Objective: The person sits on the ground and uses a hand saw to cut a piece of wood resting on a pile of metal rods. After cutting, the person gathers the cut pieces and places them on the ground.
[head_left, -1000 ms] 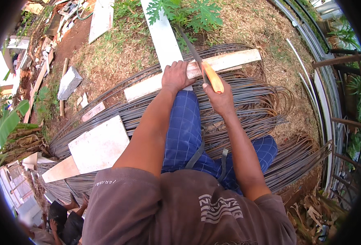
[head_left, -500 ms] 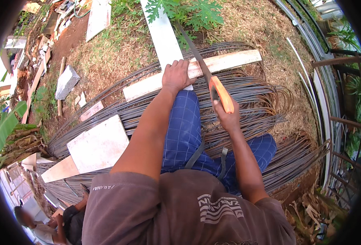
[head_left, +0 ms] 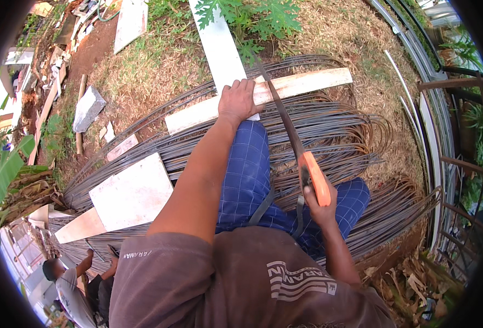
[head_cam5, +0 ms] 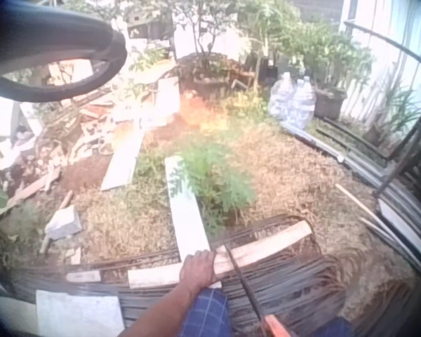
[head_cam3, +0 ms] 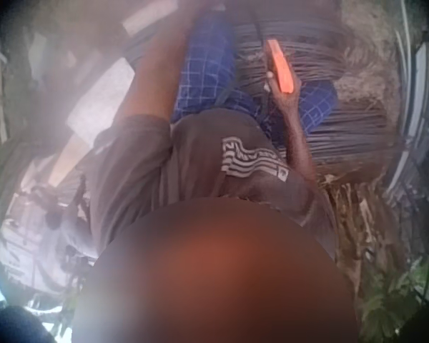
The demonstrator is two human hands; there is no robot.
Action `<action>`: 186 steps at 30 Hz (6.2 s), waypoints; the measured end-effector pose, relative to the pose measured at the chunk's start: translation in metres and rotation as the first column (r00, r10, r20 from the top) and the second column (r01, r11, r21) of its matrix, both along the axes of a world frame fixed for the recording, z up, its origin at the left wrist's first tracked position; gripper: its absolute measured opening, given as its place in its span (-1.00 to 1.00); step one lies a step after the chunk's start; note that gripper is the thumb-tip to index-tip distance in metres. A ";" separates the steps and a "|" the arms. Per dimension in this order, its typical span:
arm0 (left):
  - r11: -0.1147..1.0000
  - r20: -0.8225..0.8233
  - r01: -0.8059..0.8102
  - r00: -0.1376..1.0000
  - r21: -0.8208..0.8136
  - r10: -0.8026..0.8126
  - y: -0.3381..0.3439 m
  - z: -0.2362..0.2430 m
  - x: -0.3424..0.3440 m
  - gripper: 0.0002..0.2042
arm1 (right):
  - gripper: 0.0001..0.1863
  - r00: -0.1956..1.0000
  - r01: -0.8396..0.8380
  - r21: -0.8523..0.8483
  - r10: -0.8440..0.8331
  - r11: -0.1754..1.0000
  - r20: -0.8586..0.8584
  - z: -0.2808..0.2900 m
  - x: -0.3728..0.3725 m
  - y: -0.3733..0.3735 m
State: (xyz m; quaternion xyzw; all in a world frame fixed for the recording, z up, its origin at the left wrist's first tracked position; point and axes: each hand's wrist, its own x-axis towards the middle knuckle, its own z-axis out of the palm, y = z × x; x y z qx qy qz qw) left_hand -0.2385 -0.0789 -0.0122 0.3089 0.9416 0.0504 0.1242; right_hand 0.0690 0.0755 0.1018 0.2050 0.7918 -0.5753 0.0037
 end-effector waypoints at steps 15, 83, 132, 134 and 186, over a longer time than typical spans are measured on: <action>0.998 0.015 -0.027 0.999 -0.055 0.028 0.001 0.008 -0.001 -0.30 | -0.37 1.000 -0.013 0.017 0.013 1.000 0.005 0.051 0.060 -0.011; 1.000 0.009 -0.014 1.000 -0.014 0.014 0.005 -0.002 -0.005 -0.32 | -0.38 1.000 -0.007 -0.051 0.006 0.999 -0.019 0.049 0.023 0.000; 0.999 -0.022 -0.029 0.999 0.034 0.029 0.003 -0.005 -0.004 -0.33 | -0.34 0.996 -0.011 0.020 0.009 1.000 0.093 0.076 0.077 0.001; 0.999 -0.020 -0.010 1.000 0.039 0.011 0.004 -0.008 -0.006 -0.33 | -0.42 0.983 0.110 -0.170 -0.082 0.979 0.161 0.021 0.022 0.012; 0.998 0.031 -0.058 0.998 0.028 0.057 0.018 0.000 -0.003 -0.32 | -0.37 0.991 0.135 -0.124 -0.135 0.983 0.013 -0.030 -0.099 -0.010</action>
